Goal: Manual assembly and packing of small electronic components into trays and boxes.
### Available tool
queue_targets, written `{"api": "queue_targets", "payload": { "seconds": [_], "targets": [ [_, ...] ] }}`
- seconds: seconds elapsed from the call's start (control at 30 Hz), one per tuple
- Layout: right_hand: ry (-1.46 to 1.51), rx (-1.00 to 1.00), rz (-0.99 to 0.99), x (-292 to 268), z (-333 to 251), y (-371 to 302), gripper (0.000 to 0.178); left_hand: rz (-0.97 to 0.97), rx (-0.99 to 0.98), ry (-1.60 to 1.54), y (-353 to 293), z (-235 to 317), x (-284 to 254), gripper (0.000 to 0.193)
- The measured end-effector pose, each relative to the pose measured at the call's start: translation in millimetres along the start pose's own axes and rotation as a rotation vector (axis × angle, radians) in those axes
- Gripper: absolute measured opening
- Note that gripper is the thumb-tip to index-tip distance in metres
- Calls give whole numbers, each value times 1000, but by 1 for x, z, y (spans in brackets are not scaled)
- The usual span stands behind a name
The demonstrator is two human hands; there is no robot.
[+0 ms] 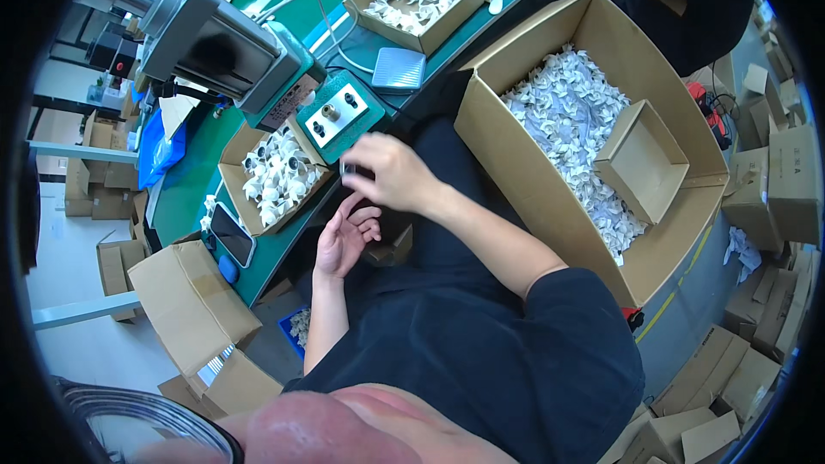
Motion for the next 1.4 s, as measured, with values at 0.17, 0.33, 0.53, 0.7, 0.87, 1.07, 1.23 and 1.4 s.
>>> {"api": "queue_targets", "payload": {
  "seconds": [0.17, 0.33, 0.53, 0.7, 0.87, 1.07, 1.23, 1.4],
  "targets": [
    [-303, 91, 46, -20, 32, 42, 23, 134, -103, 111, -4, -13, -5, 51],
    [-415, 84, -42, -17, 49, 61, 24, 255, -178, 222, -2, -25, -20, 45],
    [-230, 150, -142, -19, 46, 75, 23, 687, -419, 625, -9, -116, -166, 28],
    [-273, 143, -193, -14, 49, 75, 23, 625, -622, 1137, 10, -162, -222, 22],
    [-382, 187, -315, -6, 37, 95, 27, 618, -693, 772, 18, -159, -220, 20],
    [-453, 298, -421, -2, 34, 103, 31, 655, -705, 758, 28, -152, -217, 19],
    [-272, 389, -499, -22, 34, 123, 31, 643, -636, 784, 32, -146, -206, 19],
    [-509, 224, -171, -81, 95, 164, 23, 597, -542, 797, 31, -133, -188, 19]
  ]
}}
Point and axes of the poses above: each hand's wrist, its own y-axis towards the middle knuckle, its own x-axis out of the palm, z = x × y, the point moved 2 cm from there along y, towards the middle knuckle, and after that the axes turned 13 degrees about -x, right-handed, at the moved point
